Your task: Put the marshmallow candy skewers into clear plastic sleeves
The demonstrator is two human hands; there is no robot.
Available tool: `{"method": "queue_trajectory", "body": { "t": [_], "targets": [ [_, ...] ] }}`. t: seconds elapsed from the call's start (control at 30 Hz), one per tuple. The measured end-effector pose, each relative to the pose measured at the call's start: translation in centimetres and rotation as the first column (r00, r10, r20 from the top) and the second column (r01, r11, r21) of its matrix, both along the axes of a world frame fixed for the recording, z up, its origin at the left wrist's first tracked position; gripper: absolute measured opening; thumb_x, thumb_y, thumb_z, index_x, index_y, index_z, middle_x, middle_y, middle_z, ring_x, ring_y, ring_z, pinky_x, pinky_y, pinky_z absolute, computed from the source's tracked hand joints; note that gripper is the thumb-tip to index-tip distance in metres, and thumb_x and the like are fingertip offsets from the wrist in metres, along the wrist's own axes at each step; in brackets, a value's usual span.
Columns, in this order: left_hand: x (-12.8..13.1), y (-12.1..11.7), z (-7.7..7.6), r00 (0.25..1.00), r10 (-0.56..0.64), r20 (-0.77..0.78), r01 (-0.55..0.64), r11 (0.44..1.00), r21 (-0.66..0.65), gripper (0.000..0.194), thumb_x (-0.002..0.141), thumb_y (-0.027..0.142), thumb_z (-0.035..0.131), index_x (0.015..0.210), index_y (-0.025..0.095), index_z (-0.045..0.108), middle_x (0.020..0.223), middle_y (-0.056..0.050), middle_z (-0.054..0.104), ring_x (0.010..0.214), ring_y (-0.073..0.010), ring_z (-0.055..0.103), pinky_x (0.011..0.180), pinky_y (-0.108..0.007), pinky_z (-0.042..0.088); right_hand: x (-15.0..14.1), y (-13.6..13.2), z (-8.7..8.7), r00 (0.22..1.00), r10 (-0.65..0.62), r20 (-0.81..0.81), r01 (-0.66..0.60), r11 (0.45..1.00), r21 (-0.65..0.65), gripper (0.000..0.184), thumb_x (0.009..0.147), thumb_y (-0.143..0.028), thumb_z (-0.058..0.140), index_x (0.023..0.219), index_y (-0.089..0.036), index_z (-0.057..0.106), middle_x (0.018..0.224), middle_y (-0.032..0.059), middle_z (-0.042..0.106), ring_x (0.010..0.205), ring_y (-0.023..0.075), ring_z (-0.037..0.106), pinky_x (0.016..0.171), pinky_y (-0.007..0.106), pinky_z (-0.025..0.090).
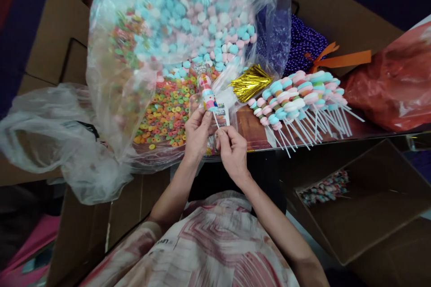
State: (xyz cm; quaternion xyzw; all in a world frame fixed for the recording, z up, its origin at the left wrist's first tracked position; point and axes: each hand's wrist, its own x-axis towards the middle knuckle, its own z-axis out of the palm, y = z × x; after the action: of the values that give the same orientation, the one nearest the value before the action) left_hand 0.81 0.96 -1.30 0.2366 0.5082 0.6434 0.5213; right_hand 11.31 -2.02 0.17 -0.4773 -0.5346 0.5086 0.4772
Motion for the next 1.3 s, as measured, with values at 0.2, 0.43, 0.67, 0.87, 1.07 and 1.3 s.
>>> {"method": "queue_trajectory", "body": {
  "t": [0.2,0.43,0.67,0.87,1.07,1.3],
  "targets": [
    [-0.1,-0.2,0.4,0.999,0.032,-0.019,-0.032,0.999,-0.018,0.031,0.084,0.052,0.075,0.089,0.023,0.067,0.081,-0.002,0.071,0.076,-0.0178,0.075,0.063,-0.027,0.06,0.2,0.2,-0.3,0.999,-0.008,-0.04,0.007,1.0,-0.021,0.028,0.097,-0.04,0.059,0.078,-0.02,0.061,0.058,-0.0047,0.051,0.052,0.0101,0.045,0.053,0.025,0.039],
    [-0.9,0.2,1.2,0.996,0.084,-0.023,-0.085,0.995,-0.047,0.03,0.08,0.047,0.08,0.083,0.022,0.065,0.07,0.002,0.064,0.065,-0.0112,0.067,0.056,-0.019,0.056,0.4,-0.2,-0.5,0.999,-0.002,-0.046,0.0,1.0,-0.028,0.028,0.098,-0.04,0.058,0.079,-0.02,0.061,0.059,-0.0046,0.051,0.053,0.0102,0.045,0.054,0.025,0.038],
    [-1.2,0.6,1.3,0.999,0.045,0.008,-0.044,0.995,-0.095,0.024,0.077,0.037,0.079,0.077,0.02,0.063,0.06,0.006,0.055,0.052,-0.0077,0.054,0.049,-0.018,0.045,0.7,-0.4,-0.5,1.0,0.01,0.03,-0.011,0.999,0.03,0.026,0.1,-0.036,0.055,0.079,-0.02,0.061,0.061,-0.0042,0.051,0.056,0.0111,0.048,0.058,0.026,0.04],
    [-1.6,1.0,0.7,0.997,-0.035,0.07,0.037,0.999,-0.032,0.025,0.078,0.033,0.077,0.07,0.02,0.057,0.056,0.006,0.046,0.049,-0.0068,0.043,0.049,-0.021,0.036,0.6,-0.5,-0.6,1.0,0.014,0.026,-0.015,0.999,0.032,0.026,0.1,-0.034,0.055,0.079,-0.02,0.061,0.061,-0.0042,0.051,0.056,0.0108,0.047,0.057,0.025,0.04],
    [0.0,-1.0,0.5,0.977,-0.117,-0.177,0.117,0.993,-0.006,0.023,0.084,0.035,0.069,0.071,0.02,0.058,0.055,0.007,0.044,0.048,-0.007,0.039,0.047,-0.021,0.032,0.2,0.0,-0.3,0.999,-0.049,-0.009,0.049,0.997,0.056,0.027,0.099,-0.035,0.057,0.076,-0.02,0.06,0.059,-0.0048,0.051,0.053,0.0103,0.045,0.053,0.024,0.037],
    [-0.4,-2.2,1.2,0.994,-0.11,-0.015,0.111,0.993,0.042,0.033,0.081,0.045,0.077,0.072,0.019,0.059,0.064,0.004,0.054,0.059,-0.0081,0.051,0.058,-0.02,0.044,0.4,-0.1,0.0,0.999,-0.031,-0.025,0.033,0.998,0.059,0.027,0.099,-0.034,0.056,0.075,-0.021,0.058,0.059,-0.0048,0.051,0.053,0.0106,0.046,0.054,0.025,0.038]
  ]
}}
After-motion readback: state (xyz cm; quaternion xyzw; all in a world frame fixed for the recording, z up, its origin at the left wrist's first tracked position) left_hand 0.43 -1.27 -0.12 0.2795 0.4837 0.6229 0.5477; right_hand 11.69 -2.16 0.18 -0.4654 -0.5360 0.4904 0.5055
